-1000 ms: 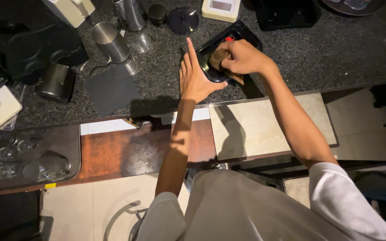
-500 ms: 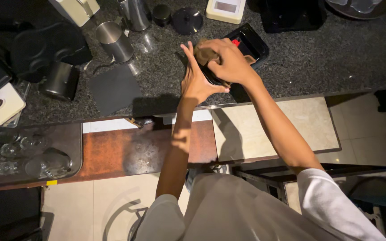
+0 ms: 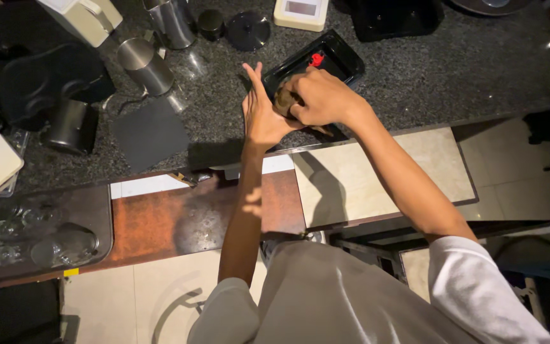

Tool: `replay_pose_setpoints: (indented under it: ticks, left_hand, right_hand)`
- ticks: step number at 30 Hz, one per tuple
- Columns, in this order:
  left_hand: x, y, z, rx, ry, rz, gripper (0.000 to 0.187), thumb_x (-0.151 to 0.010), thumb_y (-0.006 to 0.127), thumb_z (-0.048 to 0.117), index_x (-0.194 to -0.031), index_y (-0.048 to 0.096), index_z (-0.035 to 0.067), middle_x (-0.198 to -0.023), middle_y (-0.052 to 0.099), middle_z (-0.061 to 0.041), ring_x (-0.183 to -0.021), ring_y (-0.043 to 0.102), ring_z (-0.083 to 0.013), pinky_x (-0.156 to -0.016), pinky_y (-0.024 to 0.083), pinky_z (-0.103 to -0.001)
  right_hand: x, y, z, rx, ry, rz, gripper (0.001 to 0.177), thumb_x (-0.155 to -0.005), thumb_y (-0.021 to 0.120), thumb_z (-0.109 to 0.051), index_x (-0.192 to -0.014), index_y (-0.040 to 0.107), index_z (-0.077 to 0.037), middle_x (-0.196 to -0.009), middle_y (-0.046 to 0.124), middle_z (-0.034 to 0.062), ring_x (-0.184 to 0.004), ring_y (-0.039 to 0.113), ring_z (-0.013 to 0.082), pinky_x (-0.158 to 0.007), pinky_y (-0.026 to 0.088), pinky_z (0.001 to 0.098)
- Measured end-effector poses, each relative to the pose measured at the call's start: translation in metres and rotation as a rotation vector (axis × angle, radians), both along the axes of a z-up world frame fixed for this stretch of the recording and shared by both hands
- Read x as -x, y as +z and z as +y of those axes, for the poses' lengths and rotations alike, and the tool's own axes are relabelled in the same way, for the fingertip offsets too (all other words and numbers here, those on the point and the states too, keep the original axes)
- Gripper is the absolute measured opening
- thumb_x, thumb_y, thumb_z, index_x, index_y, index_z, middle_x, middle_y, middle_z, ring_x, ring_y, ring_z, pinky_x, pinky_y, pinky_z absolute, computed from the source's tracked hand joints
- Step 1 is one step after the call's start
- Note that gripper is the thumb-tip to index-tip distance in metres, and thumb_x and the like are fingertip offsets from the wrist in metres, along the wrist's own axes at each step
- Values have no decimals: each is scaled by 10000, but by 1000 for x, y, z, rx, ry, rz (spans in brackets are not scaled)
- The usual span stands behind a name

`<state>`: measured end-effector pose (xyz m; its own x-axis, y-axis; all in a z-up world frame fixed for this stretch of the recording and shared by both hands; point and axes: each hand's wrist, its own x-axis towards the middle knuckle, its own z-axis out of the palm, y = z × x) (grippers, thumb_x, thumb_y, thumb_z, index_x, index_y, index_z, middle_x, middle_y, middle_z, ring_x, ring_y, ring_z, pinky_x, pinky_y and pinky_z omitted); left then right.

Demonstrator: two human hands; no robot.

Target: The person wipes a black drip tray, a metal drip tray, and two stainless steel milk pitchers with a brown cloth on a countertop. The person places the cleaned trays back onto the coffee machine.

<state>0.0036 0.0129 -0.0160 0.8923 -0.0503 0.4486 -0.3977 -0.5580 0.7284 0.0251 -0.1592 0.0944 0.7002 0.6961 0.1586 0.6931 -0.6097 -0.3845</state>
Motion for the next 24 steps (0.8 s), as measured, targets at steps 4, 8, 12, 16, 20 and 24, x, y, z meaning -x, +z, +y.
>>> replay_pose_setpoints:
  ticks: [4, 8, 12, 16, 20, 24]
  left_hand:
    - [4, 9, -3, -11, 11, 13, 1691, -497, 1061, 462, -1577, -151, -11, -1594, 371, -209, -1440, 419, -407, -1176, 279, -534]
    - [7, 16, -4, -19, 13, 46, 1663, -466, 1047, 418, -1594, -105, 11, -1528, 449, -184, -1400, 464, -388, -1169, 302, -519]
    - [8, 17, -5, -22, 10, 18, 1660, -473, 1054, 414, -1599, -102, 28, -1519, 450, -185, -1393, 459, -400, -1172, 289, -525]
    - [8, 16, -5, -35, 18, 45, 1653, -473, 1052, 421, -1599, -96, 41, -1535, 428, -192, -1403, 433, -409, -1170, 262, -537]
    - [7, 16, -5, -57, 22, 56, 1632, -487, 1037, 446, -1606, -83, 52, -1546, 419, -186, -1409, 422, -408, -1180, 270, -531]
    - [6, 17, -4, -62, 14, 74, 1615, -491, 1033, 448, -1609, -67, 61, -1561, 401, -191, -1417, 410, -412, -1175, 275, -529]
  right_hand:
    - [3, 8, -6, 238, -133, 33, 277, -725, 706, -208, -939, 760, -41, -884, 717, 247, -842, 696, 439, -790, 561, 509]
    - [-9, 16, -27, 475, -316, 65, 291, -760, 734, -259, -937, 778, -32, -922, 723, 271, -883, 714, 443, -832, 579, 500]
    - [-28, 25, -62, 503, -473, 124, 300, -761, 726, -235, -1031, 792, -123, -968, 749, 251, -909, 734, 425, -869, 582, 503]
    - [-45, 20, -101, 312, -528, 16, 389, -800, 734, -227, -1175, 767, -131, -1013, 730, 255, -939, 700, 440, -865, 554, 507]
    - [-66, -7, -106, 207, -363, -362, 368, -825, 770, -234, -1129, 734, -30, -1201, 723, 155, -1097, 638, 396, -968, 517, 479]
    - [-89, -38, -86, 194, -311, -395, 470, -802, 750, -219, -1232, 714, -34, -1275, 663, 133, -1217, 546, 382, -981, 465, 493]
